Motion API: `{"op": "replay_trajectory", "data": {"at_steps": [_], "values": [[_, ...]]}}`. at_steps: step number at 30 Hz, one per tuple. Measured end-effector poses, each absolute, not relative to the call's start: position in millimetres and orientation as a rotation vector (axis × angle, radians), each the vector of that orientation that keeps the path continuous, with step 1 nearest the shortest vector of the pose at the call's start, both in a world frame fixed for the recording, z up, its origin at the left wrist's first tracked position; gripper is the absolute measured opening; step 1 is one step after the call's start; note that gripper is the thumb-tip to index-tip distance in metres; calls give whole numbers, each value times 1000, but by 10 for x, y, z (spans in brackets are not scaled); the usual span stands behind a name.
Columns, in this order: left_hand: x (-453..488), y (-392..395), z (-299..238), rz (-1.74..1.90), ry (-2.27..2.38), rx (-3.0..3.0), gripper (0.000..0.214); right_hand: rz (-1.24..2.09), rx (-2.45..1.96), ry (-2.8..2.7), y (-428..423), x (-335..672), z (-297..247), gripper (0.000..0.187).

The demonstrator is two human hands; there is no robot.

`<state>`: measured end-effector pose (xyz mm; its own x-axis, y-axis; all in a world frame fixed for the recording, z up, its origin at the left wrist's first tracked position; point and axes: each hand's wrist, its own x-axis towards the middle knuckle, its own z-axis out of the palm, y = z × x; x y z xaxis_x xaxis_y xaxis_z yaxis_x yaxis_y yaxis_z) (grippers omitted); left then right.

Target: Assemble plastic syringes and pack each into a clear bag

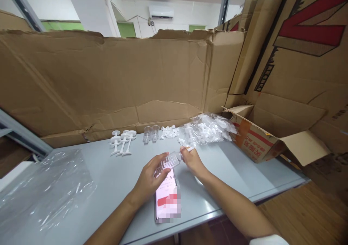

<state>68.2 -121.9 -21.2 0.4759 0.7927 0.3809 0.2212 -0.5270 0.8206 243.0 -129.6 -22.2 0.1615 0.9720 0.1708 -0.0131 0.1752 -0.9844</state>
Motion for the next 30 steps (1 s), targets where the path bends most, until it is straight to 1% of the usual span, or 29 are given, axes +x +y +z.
{"op": "replay_trajectory", "data": {"at_steps": [2,4,6,9,11,14,17,19,24,27,30], "values": [[675,-1215,-250,1158,801,2271,39,993,-1134,-1113,-1269,2419,-252,32],[686,-1229,-251,1219,805,2266,37,1008,-1133,-1087,-1258,2408,-260,30],[714,-1252,-220,1153,850,1986,38,1029,-1132,-1067,-1250,2401,-253,29],[761,-1261,-165,847,791,1373,41,1051,-1127,-1052,-1232,2403,-247,27],[779,-1243,-150,673,714,1064,40,1042,-1120,-1067,-1225,2417,-253,29],[784,-1214,-150,617,694,864,34,987,-1092,-1123,-1241,2456,-257,35],[783,-1212,-140,613,717,831,33,941,-1066,-1183,-1272,2489,-234,43],[783,-1220,-130,612,730,858,35,923,-1064,-1214,-1282,2495,-213,45],[783,-1244,-156,707,744,1175,33,937,-1096,-1190,-1241,2461,-230,40],[766,-1255,-208,868,864,1576,31,963,-1120,-1131,-1202,2438,-273,36],[732,-1248,-272,1041,933,2129,37,1008,-1145,-1078,-1186,2418,-287,31]]}}
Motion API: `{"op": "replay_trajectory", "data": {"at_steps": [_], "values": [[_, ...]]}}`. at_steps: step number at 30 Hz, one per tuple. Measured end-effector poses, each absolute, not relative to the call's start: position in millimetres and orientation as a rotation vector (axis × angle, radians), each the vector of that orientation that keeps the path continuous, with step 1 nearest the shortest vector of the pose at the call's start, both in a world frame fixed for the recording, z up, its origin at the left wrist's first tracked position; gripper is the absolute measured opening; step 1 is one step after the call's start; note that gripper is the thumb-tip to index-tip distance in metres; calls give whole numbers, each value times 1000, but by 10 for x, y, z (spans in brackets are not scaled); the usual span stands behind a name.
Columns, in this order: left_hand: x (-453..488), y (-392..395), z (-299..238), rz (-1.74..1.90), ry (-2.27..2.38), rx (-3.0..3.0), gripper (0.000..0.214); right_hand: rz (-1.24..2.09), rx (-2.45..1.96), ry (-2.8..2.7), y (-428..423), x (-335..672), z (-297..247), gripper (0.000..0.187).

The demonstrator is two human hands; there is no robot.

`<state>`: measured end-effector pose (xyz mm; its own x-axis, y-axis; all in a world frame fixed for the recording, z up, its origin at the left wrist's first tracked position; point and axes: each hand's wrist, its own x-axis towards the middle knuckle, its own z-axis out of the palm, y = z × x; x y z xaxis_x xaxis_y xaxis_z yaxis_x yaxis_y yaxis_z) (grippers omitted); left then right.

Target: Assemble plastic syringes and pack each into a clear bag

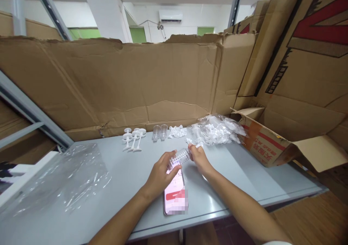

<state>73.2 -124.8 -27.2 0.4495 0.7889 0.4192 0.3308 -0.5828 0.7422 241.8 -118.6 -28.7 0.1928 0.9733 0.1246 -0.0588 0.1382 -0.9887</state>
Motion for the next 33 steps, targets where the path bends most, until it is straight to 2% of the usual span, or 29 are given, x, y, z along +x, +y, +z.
{"op": "replay_trajectory", "data": {"at_steps": [3,5,7,10,13,18,25,28,33], "values": [[714,-1244,-307,1138,907,2435,36,1044,-1161,-1050,-1192,2403,-270,30],[724,-1255,-292,1173,899,2335,34,1029,-1158,-1043,-1197,2405,-261,31],[744,-1267,-254,1114,886,2010,40,985,-1147,-1038,-1200,2416,-265,32],[765,-1256,-201,786,755,1374,50,903,-1127,-1053,-1218,2441,-283,34],[765,-1222,-179,592,627,993,47,858,-1101,-1115,-1262,2460,-284,39],[747,-1252,-177,769,641,1241,29,868,-1086,-1142,-1306,2457,-264,40],[711,-1308,-287,1154,744,2166,37,1012,-1154,-1011,-1270,2379,-224,32],[712,-1294,-252,1105,763,2036,37,1025,-1167,-968,-1271,2361,-190,32],[719,-1277,-110,781,675,1284,47,1020,-1164,-943,-1284,2362,-179,36]]}}
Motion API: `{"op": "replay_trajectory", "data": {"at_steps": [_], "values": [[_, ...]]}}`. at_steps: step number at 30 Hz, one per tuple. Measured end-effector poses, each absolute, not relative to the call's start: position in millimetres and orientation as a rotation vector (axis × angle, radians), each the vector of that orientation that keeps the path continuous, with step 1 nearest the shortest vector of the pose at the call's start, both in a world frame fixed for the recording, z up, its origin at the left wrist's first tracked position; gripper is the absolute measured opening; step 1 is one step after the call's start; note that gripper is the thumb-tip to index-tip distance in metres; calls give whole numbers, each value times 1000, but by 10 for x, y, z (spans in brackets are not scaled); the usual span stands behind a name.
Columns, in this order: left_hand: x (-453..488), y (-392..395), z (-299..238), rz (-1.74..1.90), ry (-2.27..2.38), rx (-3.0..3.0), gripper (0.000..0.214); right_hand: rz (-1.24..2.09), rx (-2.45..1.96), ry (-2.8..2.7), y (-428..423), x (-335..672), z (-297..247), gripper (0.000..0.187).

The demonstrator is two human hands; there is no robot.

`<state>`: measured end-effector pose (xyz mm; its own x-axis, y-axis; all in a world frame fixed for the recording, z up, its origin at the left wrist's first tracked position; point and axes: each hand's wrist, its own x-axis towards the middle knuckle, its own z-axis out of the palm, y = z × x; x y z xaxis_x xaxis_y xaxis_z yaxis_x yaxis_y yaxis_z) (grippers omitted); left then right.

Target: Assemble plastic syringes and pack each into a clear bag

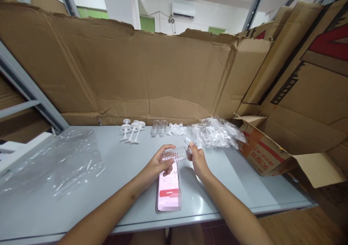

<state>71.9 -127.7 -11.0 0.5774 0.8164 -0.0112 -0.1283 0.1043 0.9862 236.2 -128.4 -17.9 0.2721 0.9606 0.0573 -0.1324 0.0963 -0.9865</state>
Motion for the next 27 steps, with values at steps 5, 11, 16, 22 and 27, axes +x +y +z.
{"op": "replay_trajectory", "data": {"at_steps": [5,11,16,22,27], "values": [[727,-1257,-88,645,569,918,36,942,-1183,-1036,-1305,2407,-222,35],[748,-1322,-107,779,661,1266,36,1006,-1214,-997,-1306,2410,-196,27],[722,-1361,-167,961,778,1872,36,1064,-1233,-935,-1298,2383,-167,19],[615,-1259,-270,1092,614,2623,37,1127,-1251,-916,-1311,2355,-127,21],[649,-1269,-231,1075,627,2243,35,1050,-1247,-953,-1350,2382,-113,24]]}}
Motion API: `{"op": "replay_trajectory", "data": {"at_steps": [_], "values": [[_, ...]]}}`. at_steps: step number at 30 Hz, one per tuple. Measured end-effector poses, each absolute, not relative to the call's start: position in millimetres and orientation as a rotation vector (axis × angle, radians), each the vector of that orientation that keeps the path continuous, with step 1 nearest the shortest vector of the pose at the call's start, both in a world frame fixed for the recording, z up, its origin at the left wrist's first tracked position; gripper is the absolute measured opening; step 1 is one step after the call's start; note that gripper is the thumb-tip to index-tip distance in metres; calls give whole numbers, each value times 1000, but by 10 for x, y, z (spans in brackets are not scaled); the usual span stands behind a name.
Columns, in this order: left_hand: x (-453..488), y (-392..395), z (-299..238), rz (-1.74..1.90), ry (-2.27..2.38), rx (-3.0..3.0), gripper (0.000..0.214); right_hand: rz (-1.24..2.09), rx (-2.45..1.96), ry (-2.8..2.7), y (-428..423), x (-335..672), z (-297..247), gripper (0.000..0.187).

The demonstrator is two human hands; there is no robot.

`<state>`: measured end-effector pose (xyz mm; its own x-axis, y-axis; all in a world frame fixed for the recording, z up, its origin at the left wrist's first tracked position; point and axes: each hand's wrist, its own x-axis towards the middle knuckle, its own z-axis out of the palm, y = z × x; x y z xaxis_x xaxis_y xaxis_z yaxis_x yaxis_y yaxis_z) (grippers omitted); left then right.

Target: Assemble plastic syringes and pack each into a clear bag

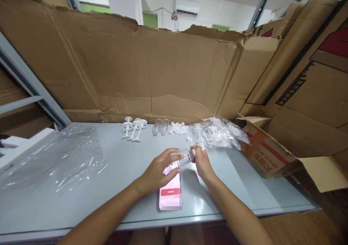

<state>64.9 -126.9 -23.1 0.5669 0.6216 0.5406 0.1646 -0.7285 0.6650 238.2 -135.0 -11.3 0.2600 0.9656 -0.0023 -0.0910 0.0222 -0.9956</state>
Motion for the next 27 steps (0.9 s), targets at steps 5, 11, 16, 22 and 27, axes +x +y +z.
{"op": "replay_trajectory", "data": {"at_steps": [5,11,16,22,27], "values": [[739,-1296,-209,796,591,1434,48,872,-1219,-1128,-1427,2419,-141,30],[703,-1357,-142,936,784,1812,42,884,-1239,-1138,-1434,2413,-147,31],[642,-1328,-204,1105,738,2407,44,936,-1268,-1080,-1408,2372,-127,27],[676,-1275,-216,1115,754,2285,42,951,-1283,-1065,-1368,2374,-158,29],[751,-1330,-108,886,757,1563,37,746,-1185,-1348,-1382,2455,-158,41]]}}
